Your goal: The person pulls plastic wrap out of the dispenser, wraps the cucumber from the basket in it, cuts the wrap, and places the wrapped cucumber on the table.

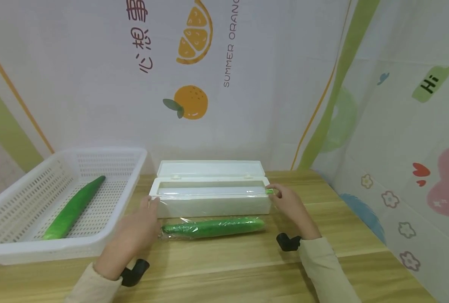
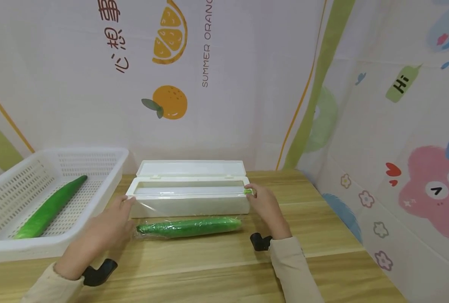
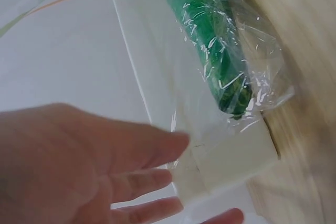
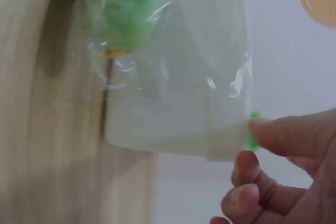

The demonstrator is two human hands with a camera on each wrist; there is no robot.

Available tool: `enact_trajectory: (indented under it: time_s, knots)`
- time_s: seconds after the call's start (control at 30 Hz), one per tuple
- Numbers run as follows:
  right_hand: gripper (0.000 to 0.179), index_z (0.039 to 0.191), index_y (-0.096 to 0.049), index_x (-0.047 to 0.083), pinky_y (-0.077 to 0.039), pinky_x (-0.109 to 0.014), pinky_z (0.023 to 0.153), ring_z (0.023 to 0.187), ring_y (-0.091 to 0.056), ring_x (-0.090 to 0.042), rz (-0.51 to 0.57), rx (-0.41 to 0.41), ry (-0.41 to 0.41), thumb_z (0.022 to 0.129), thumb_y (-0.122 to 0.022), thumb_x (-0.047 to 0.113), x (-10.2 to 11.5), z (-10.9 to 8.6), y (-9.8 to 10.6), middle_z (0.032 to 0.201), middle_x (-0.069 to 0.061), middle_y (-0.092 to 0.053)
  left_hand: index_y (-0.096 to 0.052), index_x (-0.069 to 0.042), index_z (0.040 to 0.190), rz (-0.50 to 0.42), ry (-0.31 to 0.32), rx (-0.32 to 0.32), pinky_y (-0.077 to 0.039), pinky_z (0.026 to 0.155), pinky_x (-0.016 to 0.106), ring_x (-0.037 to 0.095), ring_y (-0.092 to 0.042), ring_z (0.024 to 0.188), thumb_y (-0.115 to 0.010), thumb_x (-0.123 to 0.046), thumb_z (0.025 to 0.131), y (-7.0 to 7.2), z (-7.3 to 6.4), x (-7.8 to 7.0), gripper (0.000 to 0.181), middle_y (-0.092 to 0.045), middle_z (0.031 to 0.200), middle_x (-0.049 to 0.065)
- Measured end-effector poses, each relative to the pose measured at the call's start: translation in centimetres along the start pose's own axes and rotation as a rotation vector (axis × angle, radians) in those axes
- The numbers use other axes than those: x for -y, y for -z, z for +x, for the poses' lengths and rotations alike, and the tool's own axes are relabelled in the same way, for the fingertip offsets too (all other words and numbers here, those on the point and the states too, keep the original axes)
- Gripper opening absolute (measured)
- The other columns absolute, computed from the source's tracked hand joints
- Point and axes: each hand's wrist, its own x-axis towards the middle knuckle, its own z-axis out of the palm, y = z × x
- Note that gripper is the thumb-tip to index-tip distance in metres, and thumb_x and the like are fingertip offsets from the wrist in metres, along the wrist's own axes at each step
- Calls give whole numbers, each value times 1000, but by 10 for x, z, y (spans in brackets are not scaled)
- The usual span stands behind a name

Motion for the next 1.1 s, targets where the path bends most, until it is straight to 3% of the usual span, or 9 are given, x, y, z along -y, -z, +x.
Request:
enact_trajectory:
  time_s: [0.07, 0.17, 0.33, 0.43, 0.5, 0.6, 0.77, 1.1]
  knots:
    - [33, 125, -55, 3, -34, -24, 48, 54, -38, -13, -31, -1, 32, 93, -53, 10, 8, -2, 2, 65, -4, -47, -38, 8, 131, -24, 4, -31, -48, 50, 41, 35, -59, 78, -57, -4, 82, 0, 1, 0, 54, -36, 129, 34]
    - [26, 116, -58, 2, -41, -27, 54, 64, -49, -15, -80, 33, 115, 91, -54, 8, 24, -7, 3, 76, -6, -56, -41, 9, 125, -26, -8, -97, -51, 57, 45, 38, -57, 84, -60, 0, 78, 0, 2, 0, 52, -42, 119, 33]
    - [12, 97, -63, 2, -49, -28, 69, 82, -58, -18, -135, 264, 231, 90, -54, 4, 46, -13, -5, 90, -7, -64, -49, 12, 121, 45, -48, -223, -49, 79, 50, 43, -52, 98, -62, 1, 76, 0, 2, -6, 48, -50, 115, 30]
    - [13, 93, -66, 1, -51, -30, 72, 86, -60, -20, -193, 342, 254, 88, -54, 1, 53, -17, -15, 92, -8, -65, -65, 3, 104, 47, -142, -295, -50, 78, 45, 36, -57, 93, -62, 1, 76, -3, 3, -13, 28, -61, 102, 19]
    - [13, 92, -67, 0, -51, -33, 75, 88, -61, -23, -241, 340, 266, 86, -55, -1, 56, -19, -21, 93, -9, -65, -70, -3, 90, 16, -230, -318, -52, 73, 40, 29, -60, 85, -63, 1, 76, -8, 3, -20, 16, -64, 91, 10]
    - [12, 93, -67, -3, -51, -39, 80, 94, -60, -26, -274, 332, 257, 84, -59, -1, 60, -23, -28, 95, -11, -65, -70, -3, 87, -53, -332, -256, -52, 78, 38, 26, -62, 86, -65, 0, 78, -20, 3, -29, 11, -66, 88, 8]
    - [17, 100, -64, -1, -49, -40, 88, 101, -58, -26, -280, 323, 194, 84, -64, 3, 63, -27, -34, 103, -9, -61, -64, 1, 107, -112, -329, -104, -50, 89, 41, 28, -59, 100, -66, -2, 81, -33, 1, -33, 26, -62, 102, 11]
    - [30, 104, -60, 2, -47, -39, 88, 100, -53, -21, -331, 336, 228, 79, -73, 10, 59, -26, -40, 103, -7, -57, -62, 0, 108, -212, -320, -99, -47, 94, 43, 30, -59, 106, -69, 2, 77, -44, 10, -20, 32, -63, 112, 14]
